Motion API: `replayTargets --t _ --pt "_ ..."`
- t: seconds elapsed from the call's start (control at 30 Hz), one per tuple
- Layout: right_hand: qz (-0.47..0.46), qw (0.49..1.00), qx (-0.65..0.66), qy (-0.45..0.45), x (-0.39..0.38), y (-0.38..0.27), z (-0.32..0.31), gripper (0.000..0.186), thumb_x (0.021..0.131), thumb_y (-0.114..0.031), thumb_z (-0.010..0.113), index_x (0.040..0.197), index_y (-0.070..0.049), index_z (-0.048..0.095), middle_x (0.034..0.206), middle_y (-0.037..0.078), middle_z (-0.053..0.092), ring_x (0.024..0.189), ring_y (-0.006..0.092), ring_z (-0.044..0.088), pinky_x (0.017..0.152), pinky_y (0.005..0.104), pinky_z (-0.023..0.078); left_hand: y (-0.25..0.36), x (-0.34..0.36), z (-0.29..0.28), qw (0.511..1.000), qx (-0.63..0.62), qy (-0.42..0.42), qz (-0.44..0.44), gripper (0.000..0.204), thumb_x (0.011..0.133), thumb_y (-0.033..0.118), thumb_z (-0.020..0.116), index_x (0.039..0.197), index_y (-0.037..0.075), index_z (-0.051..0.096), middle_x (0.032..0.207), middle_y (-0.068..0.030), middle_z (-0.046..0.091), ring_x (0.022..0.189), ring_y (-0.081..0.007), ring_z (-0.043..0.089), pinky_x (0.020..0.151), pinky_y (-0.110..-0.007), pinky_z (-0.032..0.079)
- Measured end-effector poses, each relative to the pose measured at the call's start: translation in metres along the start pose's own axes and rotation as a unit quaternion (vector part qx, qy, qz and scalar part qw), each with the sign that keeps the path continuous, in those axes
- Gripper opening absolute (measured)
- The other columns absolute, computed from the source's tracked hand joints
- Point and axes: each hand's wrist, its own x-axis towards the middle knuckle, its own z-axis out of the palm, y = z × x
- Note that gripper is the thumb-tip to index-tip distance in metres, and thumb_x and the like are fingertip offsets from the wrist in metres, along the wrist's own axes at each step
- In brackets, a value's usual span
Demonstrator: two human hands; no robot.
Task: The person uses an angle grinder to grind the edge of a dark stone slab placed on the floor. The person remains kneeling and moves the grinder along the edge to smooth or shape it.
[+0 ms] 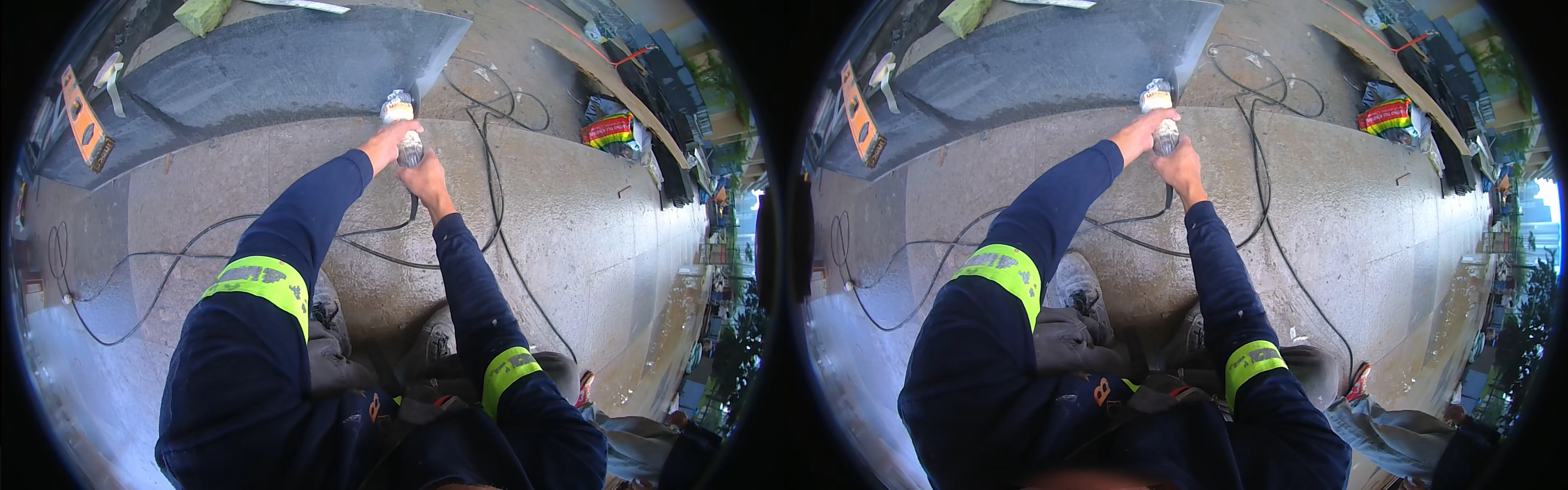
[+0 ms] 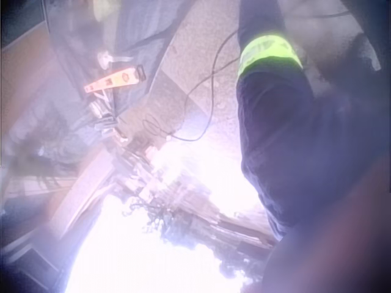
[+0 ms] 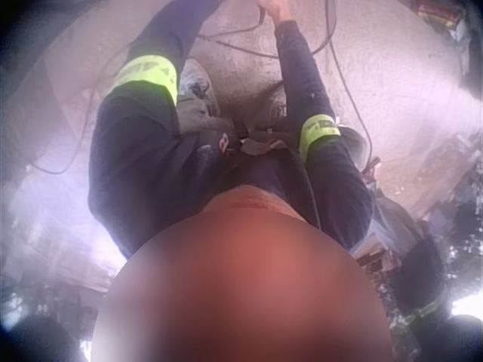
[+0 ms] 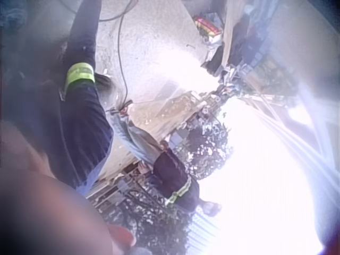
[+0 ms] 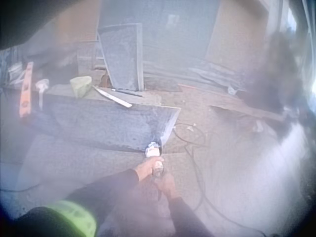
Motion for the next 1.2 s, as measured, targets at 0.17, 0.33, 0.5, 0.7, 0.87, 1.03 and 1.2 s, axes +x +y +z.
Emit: replayTargets --t 0.17,0.33,0.5,0.7,0.87,1.03,1.2 --pt "0.010 1.000 0.014 -0.003 0.003 0.001 0.002 0.082 0.079 -0.038 0.094 0.141 0.006 0.063 0.127 0.036 0.080 0.123 0.0512 0.078 0.105 0.0540 0.062 -0.001 -0.009 -0.005 0.968 0.171 -0.063 0.174 0.029 0.097 0.017 0.088 0.120 0.010 0.073 0.100 -0.0033 0.070 0.088 -0.0202 0.075 0.077 -0.043 0.064" --pt "-0.011 1.000 0.013 0.010 -0.008 0.001 -0.003 0.083 0.078 -0.037 0.095 0.142 0.006 0.063 0.125 0.035 0.080 0.121 0.0510 0.079 0.104 0.0539 0.063 0.007 -0.001 0.018 0.998 -0.020 0.057 -0.022 0.031 0.091 0.009 0.090 0.116 0.010 0.071 0.094 -0.0042 0.070 0.081 -0.0220 0.074 0.071 -0.045 0.064" --pt "-0.012 1.000 -0.003 0.013 -0.019 -0.003 -0.011 0.086 0.078 -0.036 0.095 0.144 0.007 0.061 0.125 0.035 0.080 0.121 0.0509 0.079 0.105 0.0538 0.063 0.011 0.000 0.035 0.990 -0.052 0.112 -0.064 0.035 0.087 0.007 0.093 0.113 0.010 0.070 0.090 -0.0046 0.069 0.072 -0.0232 0.072 0.064 -0.046 0.063" --pt "-0.009 1.000 -0.006 0.013 -0.024 -0.005 -0.015 0.089 0.077 -0.035 0.095 0.147 0.007 0.060 0.126 0.035 0.080 0.121 0.0507 0.079 0.106 0.0535 0.063 0.013 -0.012 0.040 0.992 -0.059 0.098 -0.049 0.035 0.087 0.007 0.093 0.113 0.010 0.070 0.092 -0.0042 0.069 0.075 -0.0226 0.072 0.065 -0.046 0.063" --pt "-0.007 1.000 0.009 0.008 -0.027 -0.005 -0.017 0.085 0.077 -0.035 0.094 0.144 0.007 0.061 0.126 0.035 0.080 0.120 0.0505 0.079 0.105 0.0536 0.063 0.016 -0.017 0.043 0.992 -0.053 0.098 -0.055 0.034 0.088 0.008 0.093 0.114 0.010 0.071 0.092 -0.0038 0.069 0.077 -0.0219 0.072 0.066 -0.045 0.063" --pt "-0.017 1.000 0.003 0.012 -0.026 -0.004 -0.016 0.083 0.078 -0.034 0.094 0.143 0.007 0.062 0.125 0.034 0.080 0.121 0.0500 0.079 0.105 0.0534 0.063 0.014 -0.012 0.041 0.992 -0.026 0.108 -0.054 0.034 0.088 0.010 0.093 0.114 0.011 0.071 0.094 -0.0040 0.069 0.078 -0.0223 0.073 0.067 -0.045 0.063" --pt "-0.010 1.000 -0.001 0.005 -0.014 -0.003 -0.010 0.082 0.079 -0.034 0.094 0.144 0.006 0.062 0.127 0.034 0.080 0.123 0.0497 0.078 0.107 0.0532 0.062 0.008 -0.013 0.028 0.998 -0.039 0.057 -0.011 0.032 0.088 0.012 0.092 0.111 0.009 0.071 0.095 -0.0048 0.069 0.080 -0.0229 0.073 0.069 -0.045 0.063"
